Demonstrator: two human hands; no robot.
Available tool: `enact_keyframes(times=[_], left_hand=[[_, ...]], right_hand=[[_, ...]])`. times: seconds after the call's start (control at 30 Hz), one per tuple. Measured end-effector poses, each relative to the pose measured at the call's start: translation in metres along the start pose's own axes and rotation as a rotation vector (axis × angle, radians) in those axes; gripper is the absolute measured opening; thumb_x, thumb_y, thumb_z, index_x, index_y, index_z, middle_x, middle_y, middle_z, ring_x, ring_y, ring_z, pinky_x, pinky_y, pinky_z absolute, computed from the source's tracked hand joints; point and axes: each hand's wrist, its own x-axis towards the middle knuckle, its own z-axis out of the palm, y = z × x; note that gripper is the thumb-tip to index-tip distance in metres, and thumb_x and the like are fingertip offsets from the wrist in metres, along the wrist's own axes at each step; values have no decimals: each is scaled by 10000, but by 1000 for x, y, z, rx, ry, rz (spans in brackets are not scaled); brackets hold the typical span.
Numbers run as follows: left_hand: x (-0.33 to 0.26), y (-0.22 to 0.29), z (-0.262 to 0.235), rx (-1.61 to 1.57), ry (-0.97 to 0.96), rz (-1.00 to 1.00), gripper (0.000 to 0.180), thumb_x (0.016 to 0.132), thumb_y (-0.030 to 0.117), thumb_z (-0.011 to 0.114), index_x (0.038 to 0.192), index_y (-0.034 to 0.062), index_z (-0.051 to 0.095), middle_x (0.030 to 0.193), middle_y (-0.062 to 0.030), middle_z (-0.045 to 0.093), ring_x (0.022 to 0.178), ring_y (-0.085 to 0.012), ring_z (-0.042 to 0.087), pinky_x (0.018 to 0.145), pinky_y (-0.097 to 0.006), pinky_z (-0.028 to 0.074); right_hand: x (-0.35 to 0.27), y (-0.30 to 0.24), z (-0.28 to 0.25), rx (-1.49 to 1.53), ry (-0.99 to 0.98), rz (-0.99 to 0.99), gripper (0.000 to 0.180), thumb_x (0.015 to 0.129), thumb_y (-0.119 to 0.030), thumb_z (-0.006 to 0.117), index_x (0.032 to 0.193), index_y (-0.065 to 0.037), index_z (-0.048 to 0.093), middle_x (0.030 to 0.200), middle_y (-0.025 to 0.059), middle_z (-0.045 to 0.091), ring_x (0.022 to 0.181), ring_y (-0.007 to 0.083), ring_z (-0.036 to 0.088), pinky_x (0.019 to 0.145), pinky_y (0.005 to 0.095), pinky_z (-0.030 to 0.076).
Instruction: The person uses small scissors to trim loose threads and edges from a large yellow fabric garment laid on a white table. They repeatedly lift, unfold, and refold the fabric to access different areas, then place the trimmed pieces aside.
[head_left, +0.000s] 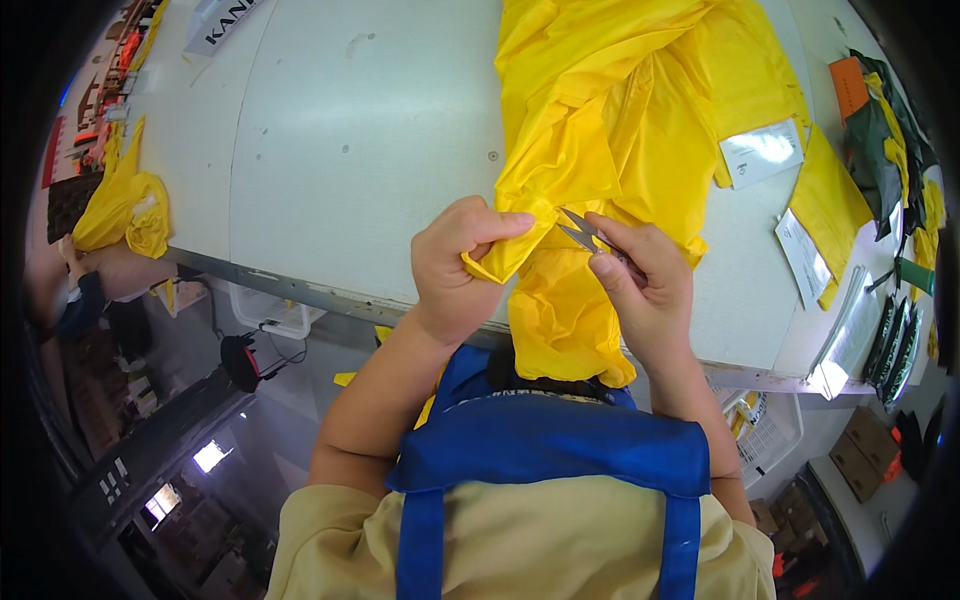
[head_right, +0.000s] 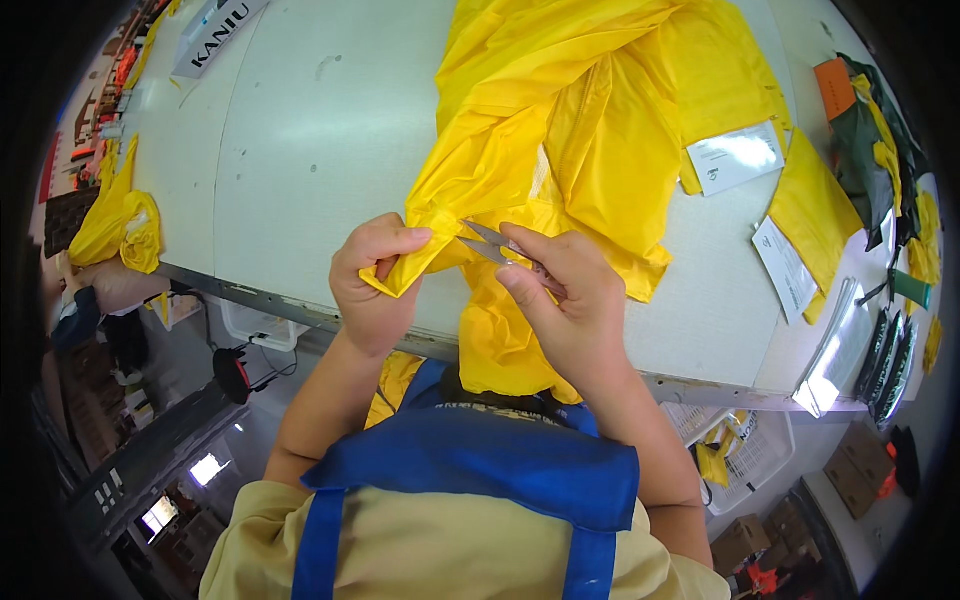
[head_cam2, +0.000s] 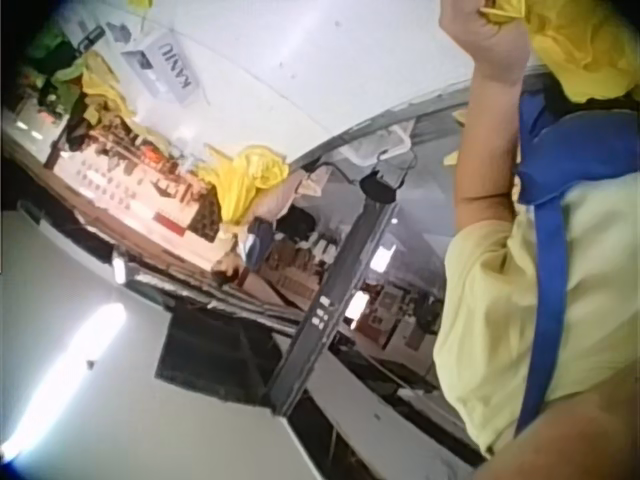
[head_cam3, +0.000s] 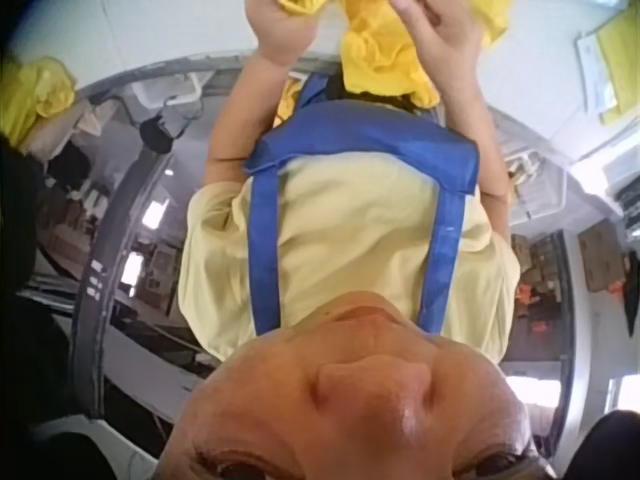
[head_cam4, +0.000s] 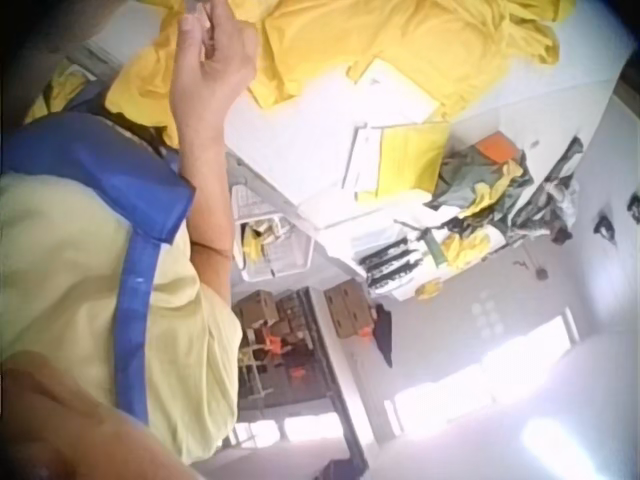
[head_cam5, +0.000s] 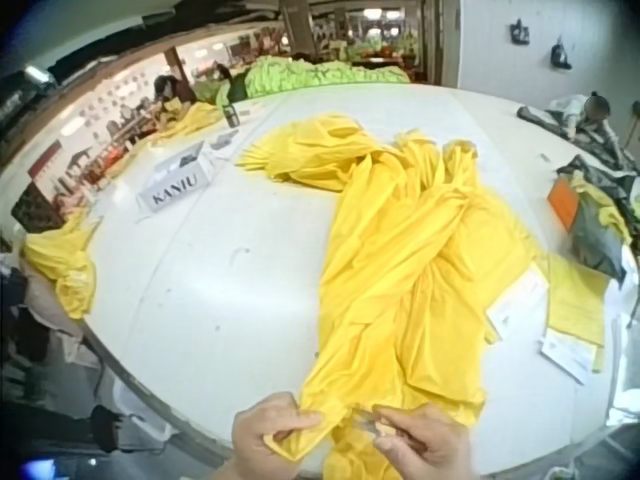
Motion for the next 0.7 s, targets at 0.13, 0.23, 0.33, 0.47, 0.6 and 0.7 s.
enact_keyframes(times=[0.13,0.23,0.33,0.47,0.6,0.7], left_hand=[[-4,-2,4,-71,18,-12,272,750,-144,619,925,61,585,622,42,360,556,-44,323,522,-196,266],[-5,-1,8,-114,47,-52,254,768,-136,612,923,61,566,628,41,359,559,-39,322,524,-192,269],[-6,4,14,-161,64,-87,236,779,-129,609,913,57,554,635,39,366,562,-38,321,526,-189,270],[-8,6,18,-187,90,-132,221,784,-125,610,900,52,546,643,37,379,564,-38,316,528,-186,267],[-9,7,17,-178,90,-144,214,783,-128,612,884,48,543,648,35,385,570,-38,315,535,-183,265],[-10,8,17,-181,93,-150,212,781,-131,612,876,45,543,648,36,383,574,-38,317,541,-182,266]], right_hand=[[-1,1,8,129,16,53,272,796,-111,689,1051,-25,655,708,41,526,633,103,472,579,223,381],[-3,5,12,128,31,42,262,797,-103,686,1046,-29,657,708,36,527,634,101,472,577,225,381],[-3,9,16,112,37,-9,264,796,-96,685,1051,-34,656,711,29,522,633,97,468,576,221,376],[-9,7,13,209,88,36,255,792,-97,688,1038,-35,661,714,25,519,642,96,469,580,217,372],[-11,5,11,250,61,64,245,794,-100,686,1028,-30,663,719,21,521,653,93,468,585,214,370],[-11,5,13,229,38,44,257,797,-103,685,1041,-28,658,729,13,517,654,89,458,588,210,366]])
